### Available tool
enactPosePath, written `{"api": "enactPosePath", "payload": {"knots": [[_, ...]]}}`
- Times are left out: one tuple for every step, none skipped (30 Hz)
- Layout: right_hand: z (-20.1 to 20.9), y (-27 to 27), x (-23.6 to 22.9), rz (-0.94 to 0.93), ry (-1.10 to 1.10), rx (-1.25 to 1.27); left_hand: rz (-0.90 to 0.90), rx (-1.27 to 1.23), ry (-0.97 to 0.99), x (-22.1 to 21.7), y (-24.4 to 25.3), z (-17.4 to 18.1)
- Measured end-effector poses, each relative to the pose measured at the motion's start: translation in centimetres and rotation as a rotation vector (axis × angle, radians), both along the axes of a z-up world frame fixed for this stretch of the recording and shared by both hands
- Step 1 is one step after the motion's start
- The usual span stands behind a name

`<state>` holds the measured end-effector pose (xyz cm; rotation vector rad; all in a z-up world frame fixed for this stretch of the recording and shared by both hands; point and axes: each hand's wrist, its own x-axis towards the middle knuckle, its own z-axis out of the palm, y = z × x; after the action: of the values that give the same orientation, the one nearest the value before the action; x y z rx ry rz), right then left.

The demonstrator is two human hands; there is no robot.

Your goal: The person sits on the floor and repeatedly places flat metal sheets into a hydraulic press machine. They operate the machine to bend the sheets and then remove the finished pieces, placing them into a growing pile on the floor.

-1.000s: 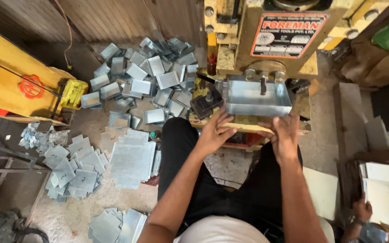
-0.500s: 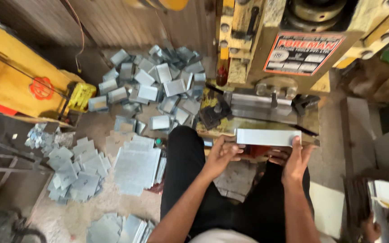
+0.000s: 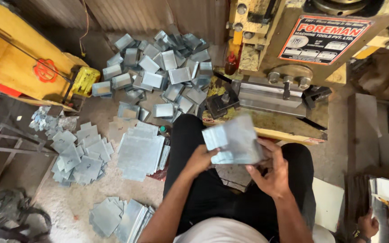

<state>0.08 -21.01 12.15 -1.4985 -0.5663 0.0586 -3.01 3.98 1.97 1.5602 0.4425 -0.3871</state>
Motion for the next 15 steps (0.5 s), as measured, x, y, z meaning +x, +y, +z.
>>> {"api": "enactPosePath", "payload": {"knots": [[0.5, 0.3, 0.0, 0.106, -0.015, 0.043, 0.048, -0.061, 0.027, -0.5, 1.1, 0.3], [0.8, 0.7, 0.0, 0.139, 0.047, 0.059, 0.129, -0.102, 0.028, -0.6, 2.5, 0.7], [0.9, 1.2, 0.0, 0.173, 0.11, 0.075, 0.21, -0.143, 0.029, -0.7, 3.9, 1.2], [0.9, 1.5, -0.1, 0.21, 0.177, 0.088, 0.295, -0.186, 0.033, -0.9, 5.0, 1.8], [0.8, 1.7, 0.2, 0.22, 0.174, 0.045, 0.381, -0.366, -0.006, -0.4, 6.2, 2.4], [0.5, 2.0, 0.4, 0.233, 0.177, 0.002, 0.469, -0.545, -0.043, 0.3, 7.5, 3.3], [0.3, 2.3, 0.5, 0.246, 0.179, -0.041, 0.382, -0.778, -0.236, 1.2, 9.1, 4.5], [-0.1, 2.6, 0.4, 0.26, 0.239, -0.048, 0.285, -1.006, -0.433, 2.2, 10.5, 5.7], [-0.4, 2.8, 0.2, 0.275, 0.299, -0.055, 0.373, -0.907, -0.448, 3.0, 11.8, 6.8], [-0.7, 3.2, 0.2, 0.284, 0.353, -0.058, 0.449, -0.804, -0.466, 4.0, 13.2, 7.8], [-1.1, 3.5, 0.2, 0.301, 0.36, -0.054, 0.491, -0.692, -0.504, 4.7, 14.3, 8.3], [-1.5, 3.6, 0.0, 0.316, 0.37, -0.054, 0.532, -0.584, -0.538, 5.0, 15.7, 8.1], [-1.9, 3.6, 0.0, 0.33, 0.379, -0.054, 0.572, -0.474, -0.569, 4.9, 16.9, 7.3], [-2.3, 3.6, -0.1, 0.319, 0.408, -0.055, 0.624, -0.425, -0.525, 4.3, 18.1, 5.9], [-2.7, 3.4, -0.1, 0.307, 0.438, -0.055, 0.675, -0.376, -0.481, 3.6, 19.4, 4.0]]}}
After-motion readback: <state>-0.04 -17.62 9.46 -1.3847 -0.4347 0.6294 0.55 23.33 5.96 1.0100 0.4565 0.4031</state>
